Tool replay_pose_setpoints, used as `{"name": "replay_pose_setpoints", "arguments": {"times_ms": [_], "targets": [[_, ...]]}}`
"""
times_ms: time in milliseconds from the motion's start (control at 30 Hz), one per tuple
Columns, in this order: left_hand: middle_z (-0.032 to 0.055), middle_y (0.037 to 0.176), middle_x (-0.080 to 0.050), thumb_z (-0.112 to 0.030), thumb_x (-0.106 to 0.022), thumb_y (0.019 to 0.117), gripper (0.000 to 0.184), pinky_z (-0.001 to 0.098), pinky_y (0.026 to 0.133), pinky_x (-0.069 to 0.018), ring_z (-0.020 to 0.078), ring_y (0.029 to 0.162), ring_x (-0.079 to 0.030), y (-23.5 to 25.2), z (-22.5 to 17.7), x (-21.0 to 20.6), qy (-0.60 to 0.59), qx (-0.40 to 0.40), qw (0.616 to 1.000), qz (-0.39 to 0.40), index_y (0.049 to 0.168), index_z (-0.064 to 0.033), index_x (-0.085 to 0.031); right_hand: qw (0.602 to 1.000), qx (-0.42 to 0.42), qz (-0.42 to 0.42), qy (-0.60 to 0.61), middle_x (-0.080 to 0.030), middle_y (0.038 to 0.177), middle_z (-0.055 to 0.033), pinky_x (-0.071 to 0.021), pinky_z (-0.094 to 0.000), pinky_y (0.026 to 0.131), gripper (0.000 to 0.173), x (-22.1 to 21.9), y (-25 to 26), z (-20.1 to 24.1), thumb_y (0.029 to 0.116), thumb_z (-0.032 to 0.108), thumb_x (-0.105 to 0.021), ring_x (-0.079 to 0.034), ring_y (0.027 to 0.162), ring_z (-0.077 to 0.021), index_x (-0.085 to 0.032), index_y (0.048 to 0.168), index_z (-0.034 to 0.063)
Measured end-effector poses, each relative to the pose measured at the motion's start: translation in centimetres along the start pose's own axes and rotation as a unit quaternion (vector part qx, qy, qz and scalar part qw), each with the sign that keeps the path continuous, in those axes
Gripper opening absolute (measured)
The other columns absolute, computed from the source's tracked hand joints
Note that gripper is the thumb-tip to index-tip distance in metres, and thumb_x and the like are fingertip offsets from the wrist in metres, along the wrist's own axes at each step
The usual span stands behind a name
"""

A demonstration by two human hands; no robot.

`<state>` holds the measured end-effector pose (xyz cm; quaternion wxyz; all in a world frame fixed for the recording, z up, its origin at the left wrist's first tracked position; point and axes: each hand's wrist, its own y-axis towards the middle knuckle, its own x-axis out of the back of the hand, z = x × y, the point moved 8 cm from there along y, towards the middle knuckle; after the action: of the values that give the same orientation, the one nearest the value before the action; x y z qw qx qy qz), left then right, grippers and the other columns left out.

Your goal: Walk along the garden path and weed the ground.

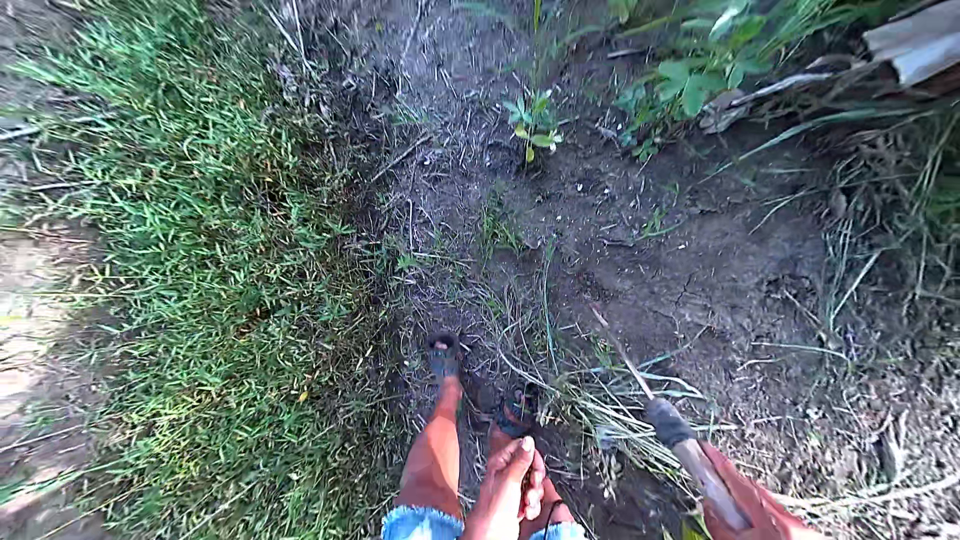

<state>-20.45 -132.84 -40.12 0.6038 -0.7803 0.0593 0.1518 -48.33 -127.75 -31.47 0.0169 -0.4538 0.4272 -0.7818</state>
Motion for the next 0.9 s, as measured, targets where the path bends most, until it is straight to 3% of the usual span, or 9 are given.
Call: {"name": "replay_pose_setpoints", "arguments": {"times_ms": [100,200,267,400,567,767,900], "targets": [[-0.0004,0.066,-0.054,-0.023,-0.035,0.1128,0.037,0.0184,0.045,-0.0411,0.005,0.047,-0.046,0.1,-1.4,-0.5,0.011,0.016,1.0,-0.008,0.091,-0.0055,-0.059,0.997,-0.024,-0.002,-0.069,-0.072,0.111,-0.0275,-0.0513,-0.0727,0.074,0.064,2.1,7.1,2.2,0.0822,0.013,-0.074,-0.07,0.092,-0.0519,-0.062,0.145,0.0168],[-0.0003,0.067,-0.055,-0.023,-0.035,0.1129,0.036,0.0182,0.045,-0.0416,0.0046,0.048,-0.046,0.4,-4.0,-1.6,0.014,0.022,1.0,0.002,0.092,-0.0054,-0.059,0.994,-0.04,0.013,-0.104,-0.074,0.109,-0.023,-0.0527,-0.0704,0.076,0.062,3.3,11.3,3.9,0.0821,0.015,-0.075,-0.071,0.093,-0.0482,-0.064,0.143,0.0214],[-0.0003,0.067,-0.055,-0.024,-0.036,0.1129,0.036,0.0182,0.044,-0.0409,0.0046,0.047,-0.046,0.7,-6.1,-2.2,0.019,0.042,0.999,-0.001,0.092,-0.0057,-0.058,0.995,-0.033,0.017,-0.093,-0.075,0.106,-0.0232,-0.053,-0.0704,0.074,0.06,3.9,12.0,4.9,0.0825,0.016,-0.074,-0.072,0.091,-0.0484,-0.066,0.141,0.0212],[-0.0011,0.065,-0.053,-0.025,-0.037,0.113,0.035,0.0182,0.044,-0.0405,0.0052,0.046,-0.045,2.7,-11.4,-3.7,0.046,0.088,0.995,-0.003,0.091,-0.0068,-0.057,0.991,-0.09,0.075,-0.067,-0.074,0.11,-0.0267,-0.052,-0.0725,0.083,0.061,4.4,12.7,5.9,0.0844,0.02,-0.073,-0.07,0.099,-0.0517,-0.062,0.145,0.0187],[-0.0032,0.067,-0.053,-0.025,-0.037,0.1126,0.033,0.0175,0.046,-0.0392,0.0038,0.049,-0.044,6.3,-20.7,-5.2,0.114,0.097,0.987,0.053,0.093,-0.0083,-0.058,0.977,-0.163,0.122,-0.065,-0.072,0.112,-0.0298,-0.051,-0.0731,0.086,0.063,4.2,13.8,7.7,0.086,0.022,-0.072,-0.069,0.101,-0.0541,-0.059,0.148,0.0155],[-0.0016,0.067,-0.053,-0.025,-0.039,0.1125,0.034,0.0188,0.045,-0.0395,0.0056,0.048,-0.045,7.2,-30.6,-3.4,0.111,0.082,0.99,0.015,0.092,-0.0066,-0.06,0.956,-0.204,0.178,-0.111,-0.072,0.114,-0.0291,-0.0525,-0.0708,0.084,0.064,3.8,15.1,13.3,0.0882,0.021,-0.068,-0.07,0.101,-0.0521,-0.054,0.151,0.0136],[-0.0013,0.068,-0.054,-0.022,-0.039,0.1126,0.033,0.0191,0.046,-0.0405,0.0058,0.049,-0.045,6.7,-35.7,-2.6,0.113,0.081,0.99,0.009,0.093,-0.0055,-0.06,0.942,-0.236,0.206,-0.122,-0.073,0.112,-0.0276,-0.0533,-0.0687,0.086,0.064,5.2,16.4,17.0,0.088,0.019,-0.068,-0.07,0.103,-0.0498,-0.054,0.151,0.0174]]}}
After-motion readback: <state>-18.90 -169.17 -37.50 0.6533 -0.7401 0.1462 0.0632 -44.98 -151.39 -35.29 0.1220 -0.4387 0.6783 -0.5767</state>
